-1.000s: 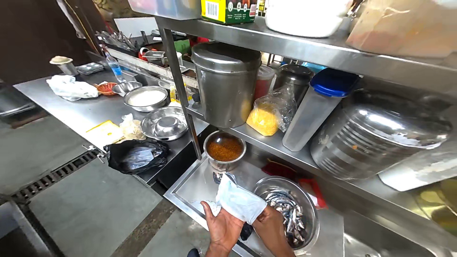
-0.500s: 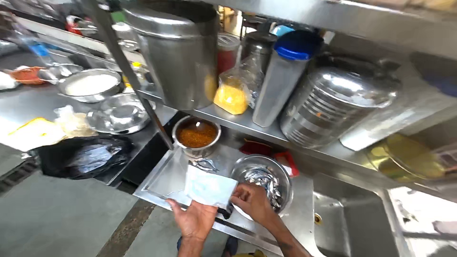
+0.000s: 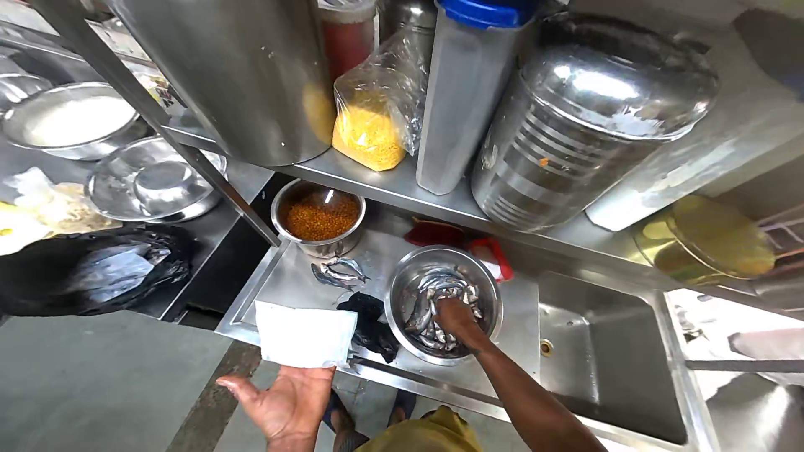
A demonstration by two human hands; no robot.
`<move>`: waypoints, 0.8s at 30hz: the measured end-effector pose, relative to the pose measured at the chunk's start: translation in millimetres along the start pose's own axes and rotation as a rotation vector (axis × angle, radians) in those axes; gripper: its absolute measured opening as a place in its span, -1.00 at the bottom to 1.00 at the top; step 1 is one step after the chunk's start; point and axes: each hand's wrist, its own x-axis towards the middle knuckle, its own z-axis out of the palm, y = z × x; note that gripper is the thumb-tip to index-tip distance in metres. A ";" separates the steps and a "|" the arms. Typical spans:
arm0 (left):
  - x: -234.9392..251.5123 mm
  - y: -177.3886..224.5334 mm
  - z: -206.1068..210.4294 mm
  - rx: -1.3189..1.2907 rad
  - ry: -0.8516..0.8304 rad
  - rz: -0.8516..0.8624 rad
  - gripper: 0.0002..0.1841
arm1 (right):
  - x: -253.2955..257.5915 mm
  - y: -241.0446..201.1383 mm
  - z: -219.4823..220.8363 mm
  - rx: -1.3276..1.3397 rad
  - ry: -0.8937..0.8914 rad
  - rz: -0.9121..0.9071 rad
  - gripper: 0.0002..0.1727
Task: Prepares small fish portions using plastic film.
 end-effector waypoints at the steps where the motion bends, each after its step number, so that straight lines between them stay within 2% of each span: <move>1: 0.1 -0.6 1.3 0.000 -0.003 0.001 0.33 | 4.7 -9.3 5.1 -0.020 -0.007 0.032 -0.65; 4: 0.0 -3.0 7.1 0.003 0.004 0.005 0.34 | 16.2 -31.6 18.6 -0.015 -0.008 0.115 -0.60; 9: 4.2 -5.6 11.1 -0.034 0.015 0.006 0.32 | 17.8 -40.9 32.2 0.006 0.057 0.086 -0.22; 17: 15.0 -15.3 15.4 -0.108 -0.002 -0.023 0.29 | 5.9 -16.1 41.8 0.022 0.014 0.012 -0.35; 19: 18.4 -19.3 19.7 -0.100 0.002 -0.027 0.29 | 8.7 -18.3 39.5 0.056 0.017 0.038 -0.28; 22: 19.8 -22.1 27.0 -0.110 -0.005 -0.054 0.29 | 6.9 -15.3 31.0 0.196 0.035 0.076 -0.13; 24: 21.9 -23.4 29.8 -0.120 -0.013 -0.071 0.29 | -1.6 -5.1 22.2 0.414 0.111 0.047 -0.18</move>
